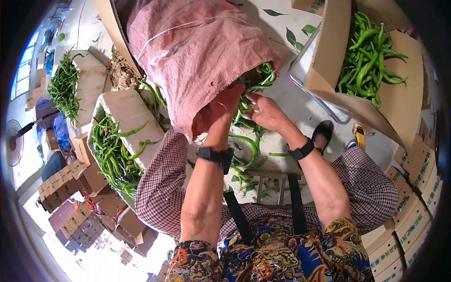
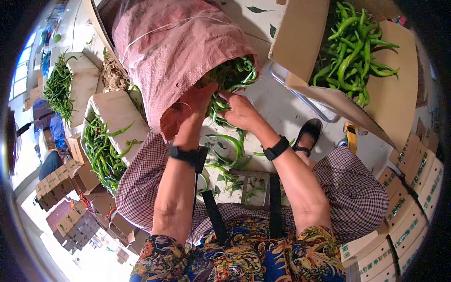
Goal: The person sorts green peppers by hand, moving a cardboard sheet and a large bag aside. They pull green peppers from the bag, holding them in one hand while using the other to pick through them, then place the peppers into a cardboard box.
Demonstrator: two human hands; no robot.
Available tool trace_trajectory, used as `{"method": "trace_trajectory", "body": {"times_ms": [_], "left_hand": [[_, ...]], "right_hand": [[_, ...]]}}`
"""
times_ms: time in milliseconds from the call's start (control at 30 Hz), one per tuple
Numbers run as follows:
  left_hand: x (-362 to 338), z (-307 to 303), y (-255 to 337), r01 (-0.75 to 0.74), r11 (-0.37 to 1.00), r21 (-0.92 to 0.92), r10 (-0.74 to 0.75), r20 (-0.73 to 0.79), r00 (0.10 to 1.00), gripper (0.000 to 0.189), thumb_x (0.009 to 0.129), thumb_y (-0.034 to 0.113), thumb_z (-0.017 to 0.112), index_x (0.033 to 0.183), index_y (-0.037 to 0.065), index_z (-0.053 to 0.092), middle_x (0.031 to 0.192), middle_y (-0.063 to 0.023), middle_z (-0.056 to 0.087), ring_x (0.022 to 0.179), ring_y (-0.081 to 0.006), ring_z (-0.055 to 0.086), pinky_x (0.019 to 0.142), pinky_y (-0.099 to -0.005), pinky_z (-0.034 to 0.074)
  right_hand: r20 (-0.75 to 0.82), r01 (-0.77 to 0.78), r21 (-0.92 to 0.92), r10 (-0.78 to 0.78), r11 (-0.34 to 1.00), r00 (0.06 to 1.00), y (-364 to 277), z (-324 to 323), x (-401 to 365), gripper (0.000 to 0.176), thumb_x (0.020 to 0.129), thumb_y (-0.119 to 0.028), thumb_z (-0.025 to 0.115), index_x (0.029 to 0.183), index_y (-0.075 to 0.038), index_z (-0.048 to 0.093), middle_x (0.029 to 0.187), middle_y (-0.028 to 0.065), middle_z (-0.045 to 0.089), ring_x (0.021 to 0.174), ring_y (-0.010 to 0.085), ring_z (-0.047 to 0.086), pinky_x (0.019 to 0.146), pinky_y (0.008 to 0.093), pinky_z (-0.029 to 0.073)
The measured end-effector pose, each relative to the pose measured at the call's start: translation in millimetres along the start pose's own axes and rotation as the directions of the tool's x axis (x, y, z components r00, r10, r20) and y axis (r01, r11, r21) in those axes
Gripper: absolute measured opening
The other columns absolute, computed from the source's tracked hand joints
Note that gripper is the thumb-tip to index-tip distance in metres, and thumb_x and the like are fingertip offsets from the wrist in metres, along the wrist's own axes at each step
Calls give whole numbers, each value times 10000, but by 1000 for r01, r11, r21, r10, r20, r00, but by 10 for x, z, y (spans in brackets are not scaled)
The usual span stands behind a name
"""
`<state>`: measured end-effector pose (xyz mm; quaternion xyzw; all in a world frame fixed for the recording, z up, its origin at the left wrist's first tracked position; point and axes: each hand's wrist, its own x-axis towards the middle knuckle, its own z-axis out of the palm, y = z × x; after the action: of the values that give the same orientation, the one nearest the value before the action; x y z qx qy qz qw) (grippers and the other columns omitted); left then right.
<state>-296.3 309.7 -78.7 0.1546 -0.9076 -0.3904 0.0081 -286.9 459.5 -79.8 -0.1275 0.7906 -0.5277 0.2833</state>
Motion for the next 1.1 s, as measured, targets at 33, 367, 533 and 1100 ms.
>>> {"method": "trace_trajectory", "body": {"times_ms": [33,367,533,1100], "left_hand": [[-80,-140,206,-3,1000,3,3,4,1000,454,709,307,735,1057,38,627,1033,-146,656,913,-321,627,838,-376,474],[-343,-250,-118,22,902,-431,-79,-114,990,489,748,214,734,1170,27,573,1024,-83,650,890,-252,616,763,-358,488],[-579,-784,909,326,632,-703,-245,217,945,505,759,110,731,1184,-73,527,1082,-124,604,864,-176,603,725,-284,500],[-1580,-1485,909,549,-85,-831,136,536,833,517,771,231,684,1178,-11,475,905,-81,529,603,-115,459,542,-253,408]], "right_hand": [[35,-30,187,23,982,999,-46,-37,-49,585,760,-121,705,1284,15,485,1190,195,598,1102,287,589,929,370,470],[9,52,83,-53,995,999,-104,-252,-218,672,770,-194,746,1341,1,449,1224,82,562,1053,157,559,871,305,479],[-183,89,439,-8,894,983,-254,-473,-317,621,844,-229,675,1360,7,425,1263,136,535,1086,180,545,956,312,427],[-452,149,560,150,815,879,-1529,-825,-1535,478,851,-256,677,1218,12,531,1121,99,604,1079,163,551,930,326,435]]}}
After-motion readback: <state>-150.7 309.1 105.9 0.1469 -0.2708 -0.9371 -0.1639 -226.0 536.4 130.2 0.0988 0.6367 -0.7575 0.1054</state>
